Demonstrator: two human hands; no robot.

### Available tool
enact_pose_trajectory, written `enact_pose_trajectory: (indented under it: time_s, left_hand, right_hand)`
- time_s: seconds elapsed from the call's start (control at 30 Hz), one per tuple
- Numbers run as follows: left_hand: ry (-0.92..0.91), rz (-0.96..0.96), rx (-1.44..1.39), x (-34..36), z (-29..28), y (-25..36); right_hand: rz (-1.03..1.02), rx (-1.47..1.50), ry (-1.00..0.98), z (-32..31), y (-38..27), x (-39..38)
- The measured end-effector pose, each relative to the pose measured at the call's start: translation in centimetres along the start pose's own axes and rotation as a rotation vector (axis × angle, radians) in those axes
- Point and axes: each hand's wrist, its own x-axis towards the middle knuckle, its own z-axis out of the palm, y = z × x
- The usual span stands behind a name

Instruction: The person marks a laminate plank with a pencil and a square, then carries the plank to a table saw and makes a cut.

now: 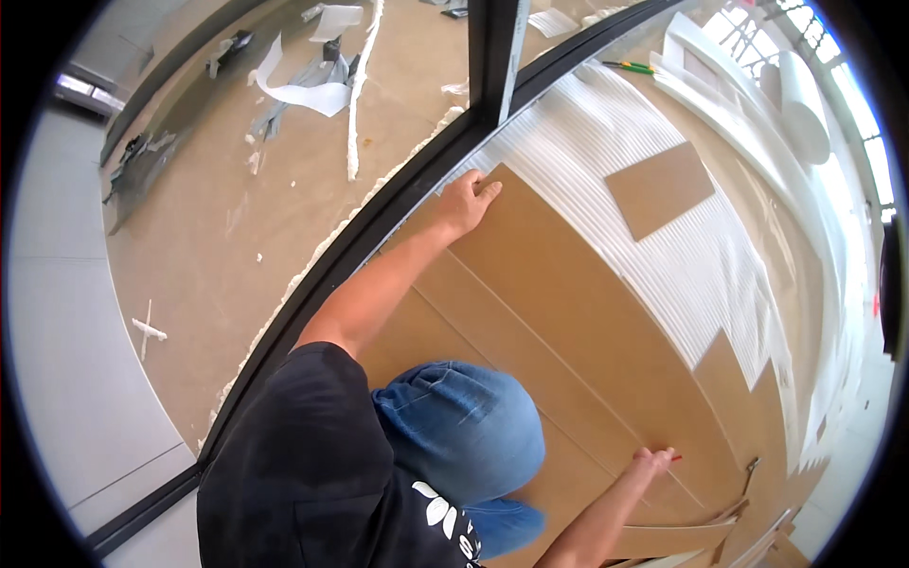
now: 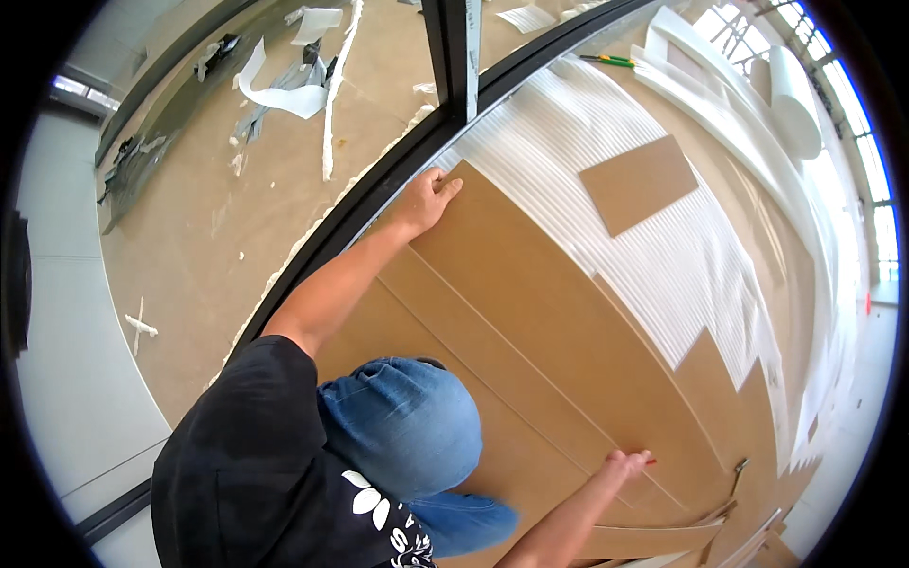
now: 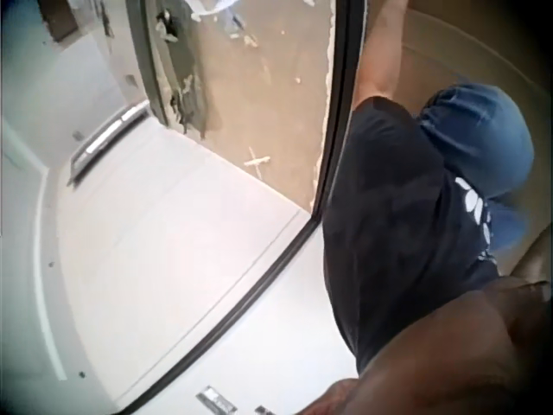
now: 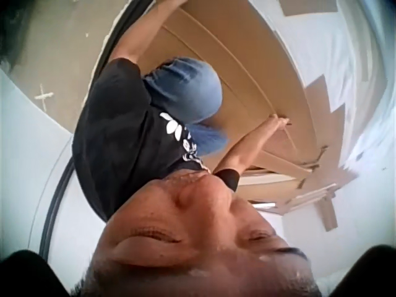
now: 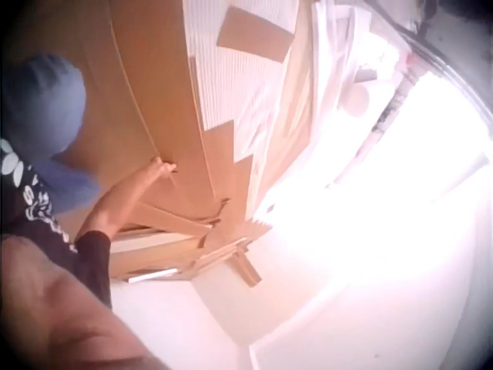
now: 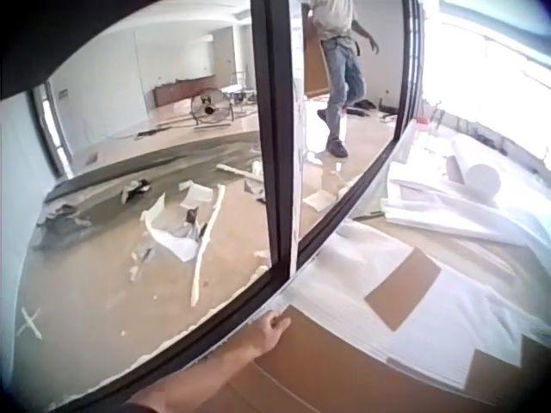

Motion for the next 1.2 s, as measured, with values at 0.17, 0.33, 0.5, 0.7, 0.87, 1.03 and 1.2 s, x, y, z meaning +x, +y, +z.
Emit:
enact_pose_trajectory:
  time_s: [0.17, 0.33, 0.5, 0.7, 0.87, 1.03, 1.2]
  left_hand:
    - [-0.072, -0.153, 0.207, 4.9, 1.3, -3.9]
    - [-0.1, -0.112, 0.41, 5.0, 0.7, -6.9]
    - [-0.156, -0.054, 0.5, 2.8, 1.1, -5.7]
    - [-0.243, 0.367, 0.664, -2.8, 3.9, -5.6]
    - [-0.294, 0.457, 0.682, -2.0, 4.1, -7.6]
    - [-0.294, 0.463, 0.691, -1.3, 4.1, -7.8]
    - [-0.284, 0.48, 0.695, 0.0, 4.1, -8.0]
  right_hand:
    - [0.121, -0.277, 0.158, 3.6, 6.0, 0.9]
    - [0.1, -0.409, 0.093, 6.5, 8.8, -2.4]
    - [0.053, -0.485, -0.014, 6.6, 9.0, -1.7]
    - [0.121, -0.572, -0.087, 7.1, 10.1, -1.2]
    - [0.313, -0.523, -0.256, 6.6, 9.1, 0.3]
    - [0.366, -0.722, -0.302, 6.8, 8.5, 0.2]
    - [0.406, -0.86, -0.239, 8.0, 8.0, -1.0]
